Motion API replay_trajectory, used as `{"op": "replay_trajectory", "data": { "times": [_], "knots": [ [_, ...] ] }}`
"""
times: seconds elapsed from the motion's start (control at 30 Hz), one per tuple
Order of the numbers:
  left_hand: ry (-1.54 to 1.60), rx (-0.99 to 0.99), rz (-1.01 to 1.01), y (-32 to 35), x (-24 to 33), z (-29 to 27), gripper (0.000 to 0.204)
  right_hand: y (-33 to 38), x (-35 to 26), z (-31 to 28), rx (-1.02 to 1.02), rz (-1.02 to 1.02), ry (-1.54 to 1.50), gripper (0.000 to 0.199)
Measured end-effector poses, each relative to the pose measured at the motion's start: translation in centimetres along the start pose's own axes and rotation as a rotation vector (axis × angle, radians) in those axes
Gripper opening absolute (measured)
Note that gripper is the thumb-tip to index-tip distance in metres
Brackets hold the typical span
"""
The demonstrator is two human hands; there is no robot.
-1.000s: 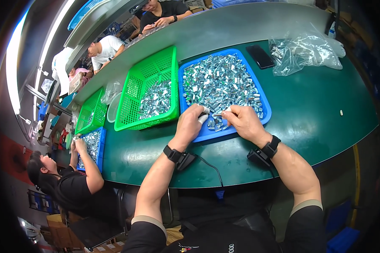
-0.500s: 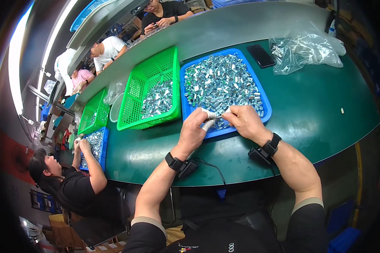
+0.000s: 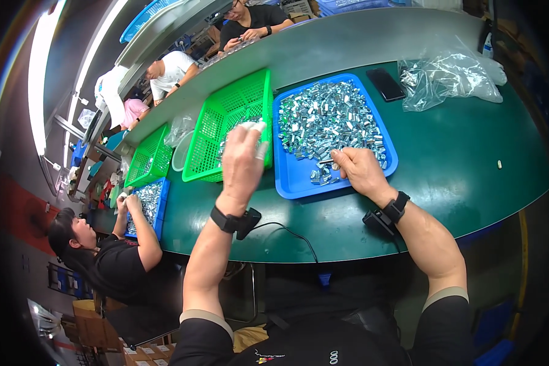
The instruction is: The person picks up a metal component and a small pin from a blue tray, fits the pin into the component by hand, and places the assembled unit into a green basket.
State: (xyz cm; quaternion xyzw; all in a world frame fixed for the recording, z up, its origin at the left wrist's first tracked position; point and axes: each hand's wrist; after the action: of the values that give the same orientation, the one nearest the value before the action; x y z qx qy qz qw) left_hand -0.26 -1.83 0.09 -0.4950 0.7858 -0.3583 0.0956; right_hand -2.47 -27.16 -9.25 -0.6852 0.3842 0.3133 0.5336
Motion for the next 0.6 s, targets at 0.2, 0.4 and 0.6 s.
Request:
{"op": "replay_trajectory", "data": {
  "times": [0.2, 0.4, 0.6],
  "knots": [
    [-0.103, -0.320, -0.060, 3.1, -1.2, 6.6, 0.027, 0.2, -0.2, 0.5, 0.001, -0.003, -0.003, 0.049],
    [-0.141, -0.409, -0.143, 3.8, -2.2, 8.7, 0.029, 0.4, 0.1, 0.5, -0.019, -0.014, 0.038, 0.046],
    [0.267, -0.500, -0.435, 3.8, -1.1, 8.1, 0.027, 0.3, -0.2, 0.3, -0.082, -0.025, 0.100, 0.038]
  ]
}}
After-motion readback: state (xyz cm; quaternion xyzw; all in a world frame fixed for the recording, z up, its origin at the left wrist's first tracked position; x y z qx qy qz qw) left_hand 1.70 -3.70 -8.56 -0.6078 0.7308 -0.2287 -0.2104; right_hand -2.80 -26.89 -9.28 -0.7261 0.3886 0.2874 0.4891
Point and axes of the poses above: each hand's wrist, its own y-axis away from the middle knuckle, its own z-axis out of the palm, x = y × z, and after that the axes turned 15 degrees about -z, right-handed
